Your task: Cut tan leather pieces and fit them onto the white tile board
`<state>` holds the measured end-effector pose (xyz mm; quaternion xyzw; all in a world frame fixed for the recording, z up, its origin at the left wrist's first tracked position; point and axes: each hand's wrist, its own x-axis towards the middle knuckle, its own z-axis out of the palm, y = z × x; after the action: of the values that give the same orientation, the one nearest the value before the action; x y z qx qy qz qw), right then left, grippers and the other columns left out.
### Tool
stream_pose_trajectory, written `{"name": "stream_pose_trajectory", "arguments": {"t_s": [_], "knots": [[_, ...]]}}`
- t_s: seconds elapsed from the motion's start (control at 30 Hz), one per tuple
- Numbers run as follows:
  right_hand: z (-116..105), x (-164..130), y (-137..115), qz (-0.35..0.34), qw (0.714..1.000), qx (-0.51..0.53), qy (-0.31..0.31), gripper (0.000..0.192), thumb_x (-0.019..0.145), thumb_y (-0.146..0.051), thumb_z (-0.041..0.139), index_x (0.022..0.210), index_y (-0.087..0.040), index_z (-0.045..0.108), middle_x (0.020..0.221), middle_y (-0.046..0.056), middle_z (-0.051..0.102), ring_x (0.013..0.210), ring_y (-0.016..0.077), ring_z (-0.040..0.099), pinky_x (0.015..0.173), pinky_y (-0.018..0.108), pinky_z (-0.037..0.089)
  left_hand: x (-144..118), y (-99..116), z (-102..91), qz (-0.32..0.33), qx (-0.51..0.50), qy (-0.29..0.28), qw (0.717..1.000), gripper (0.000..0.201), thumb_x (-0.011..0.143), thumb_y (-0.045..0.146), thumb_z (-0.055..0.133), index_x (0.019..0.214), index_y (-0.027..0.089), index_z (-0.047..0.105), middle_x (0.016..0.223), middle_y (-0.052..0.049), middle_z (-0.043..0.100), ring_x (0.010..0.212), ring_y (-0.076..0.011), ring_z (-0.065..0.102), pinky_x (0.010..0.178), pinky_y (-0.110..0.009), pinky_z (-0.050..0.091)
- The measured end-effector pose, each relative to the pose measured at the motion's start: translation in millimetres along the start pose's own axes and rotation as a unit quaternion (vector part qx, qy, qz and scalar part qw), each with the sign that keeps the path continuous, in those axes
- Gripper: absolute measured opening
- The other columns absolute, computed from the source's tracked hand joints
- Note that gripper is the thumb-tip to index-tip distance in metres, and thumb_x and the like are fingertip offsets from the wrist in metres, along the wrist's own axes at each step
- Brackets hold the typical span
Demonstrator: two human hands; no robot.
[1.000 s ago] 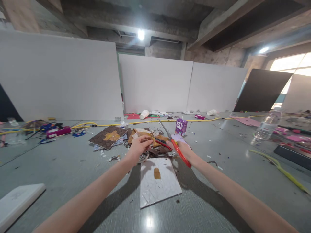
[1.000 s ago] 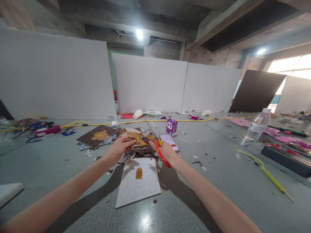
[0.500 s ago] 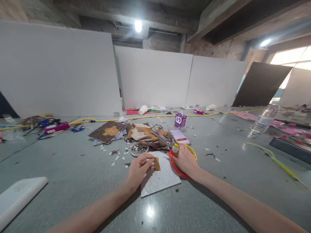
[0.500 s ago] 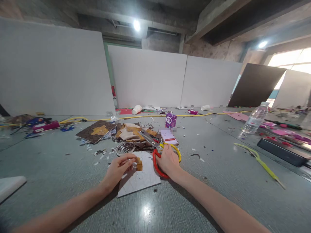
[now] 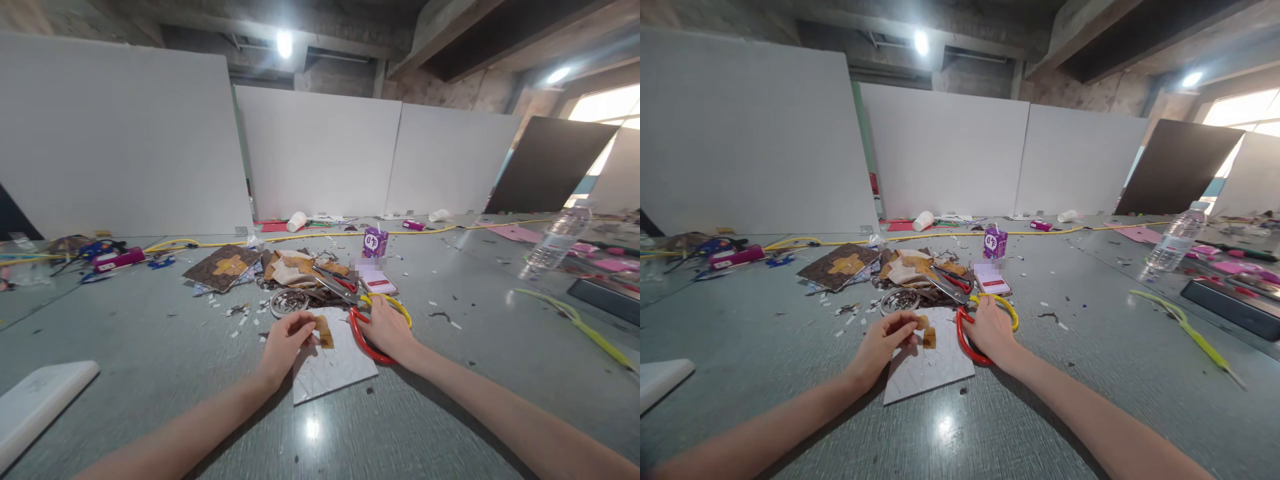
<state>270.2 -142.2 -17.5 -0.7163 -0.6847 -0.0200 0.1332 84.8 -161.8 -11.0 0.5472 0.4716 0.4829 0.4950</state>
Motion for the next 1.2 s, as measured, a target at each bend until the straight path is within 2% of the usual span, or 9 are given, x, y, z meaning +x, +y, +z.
{"name": "stream_pose_trajectory", "arguments": {"t_s": [0.13, 0.27, 0.47, 0.6, 0.73, 0.9, 1.0, 1.1, 1.2], "knots": [[-1, 0, 0, -0.002, 1.0, 0.007, -0.006, 0.044, 0.076, -0.05, 0.036, 0.096, -0.011, 0.045, 0.095, 0.013, 0.054, 0.081, 0.0228, 0.056, 0.062, 0.029, 0.04, 2, 2, -0.9, 0.02, 0.041, -0.014, 0.999, 0.012, 0.063, 0.023, 0.053, 0.068, 0.015, 0.061, 0.057, 0.001, 0.055, 0.048, -0.0089, 0.046, 0.048, -0.019, 0.035], [-1, 0, 0, -0.001, 1.0, 0.005, 0.0, 0.043, 0.076, -0.05, 0.036, 0.096, -0.012, 0.045, 0.095, 0.012, 0.054, 0.082, 0.0228, 0.056, 0.063, 0.029, 0.04, 10, 10, -4.3, 0.028, 0.143, -0.142, 0.979, 0.017, 0.065, 0.017, 0.046, 0.066, 0.016, 0.063, 0.064, -0.002, 0.059, 0.053, -0.0116, 0.049, 0.048, -0.02, 0.034], [-2, 0, 0, -0.001, 1.0, 0.004, -0.003, 0.042, 0.076, -0.049, 0.037, 0.095, -0.012, 0.045, 0.093, 0.012, 0.055, 0.079, 0.0229, 0.057, 0.061, 0.029, 0.04, 34, 35, -12.3, 0.126, 0.315, -0.329, 0.881, 0.027, 0.067, 0.013, 0.043, 0.087, 0.021, 0.059, 0.072, 0.001, 0.059, 0.065, -0.0133, 0.051, 0.059, -0.02, 0.036], [-3, 0, 0, 0.0, 1.0, 0.001, -0.007, 0.039, 0.076, -0.046, 0.038, 0.094, -0.013, 0.045, 0.095, 0.012, 0.055, 0.081, 0.0218, 0.057, 0.062, 0.028, 0.04, 49, 41, -8.0, 0.132, 0.322, -0.464, 0.815, 0.033, 0.062, 0.01, 0.048, 0.093, 0.022, 0.054, 0.066, 0.003, 0.06, 0.062, -0.0134, 0.051, 0.056, -0.019, 0.036], [-2, 0, 1, -0.008, 1.0, -0.005, -0.001, 0.04, 0.076, -0.047, 0.037, 0.093, -0.012, 0.045, 0.093, 0.012, 0.056, 0.079, 0.0226, 0.058, 0.06, 0.029, 0.04, 54, 41, 4.8, 0.148, 0.329, -0.523, 0.772, 0.033, 0.058, 0.005, 0.048, 0.085, 0.023, 0.054, 0.064, 0.002, 0.06, 0.061, -0.0144, 0.053, 0.052, -0.02, 0.035], [0, 2, 2, -0.008, 1.0, -0.001, 0.003, 0.04, 0.075, -0.048, 0.037, 0.091, -0.012, 0.046, 0.09, 0.01, 0.057, 0.077, 0.0231, 0.058, 0.058, 0.029, 0.04, 54, 49, 13.3, 0.211, 0.433, -0.526, 0.7, 0.036, 0.057, 0.005, 0.051, 0.088, 0.023, 0.053, 0.065, 0.002, 0.058, 0.065, -0.0165, 0.05, 0.055, -0.023, 0.035], [1, 2, 2, -0.001, 1.0, 0.004, 0.001, 0.04, 0.075, -0.049, 0.037, 0.09, -0.013, 0.046, 0.09, 0.01, 0.057, 0.077, 0.0224, 0.058, 0.058, 0.028, 0.04, 48, 56, 11.9, 0.282, 0.466, -0.489, 0.681, 0.03, 0.062, 0.012, 0.053, 0.089, 0.023, 0.053, 0.075, -0.001, 0.057, 0.072, -0.0173, 0.049, 0.062, -0.025, 0.036], [1, 2, 2, 0.002, 1.0, 0.008, 0.002, 0.04, 0.075, -0.049, 0.037, 0.091, -0.013, 0.045, 0.092, 0.01, 0.057, 0.079, 0.022, 0.058, 0.06, 0.027, 0.04, 28, 53, 9.1, 0.362, 0.503, -0.35, 0.702, 0.026, 0.069, 0.012, 0.047, 0.094, 0.02, 0.052, 0.091, -0.006, 0.053, 0.082, -0.0188, 0.048, 0.07, -0.028, 0.037], [0, 2, 1, 0.006, 1.0, 0.005, 0.0, 0.041, 0.075, -0.049, 0.037, 0.092, -0.012, 0.045, 0.093, 0.011, 0.057, 0.079, 0.0222, 0.058, 0.061, 0.028, 0.04, -8, 35, 6.2, 0.351, 0.556, -0.186, 0.73, 0.021, 0.075, 0.012, 0.04, 0.091, 0.018, 0.053, 0.092, -0.008, 0.052, 0.082, -0.02, 0.046, 0.072, -0.033, 0.038]]}}
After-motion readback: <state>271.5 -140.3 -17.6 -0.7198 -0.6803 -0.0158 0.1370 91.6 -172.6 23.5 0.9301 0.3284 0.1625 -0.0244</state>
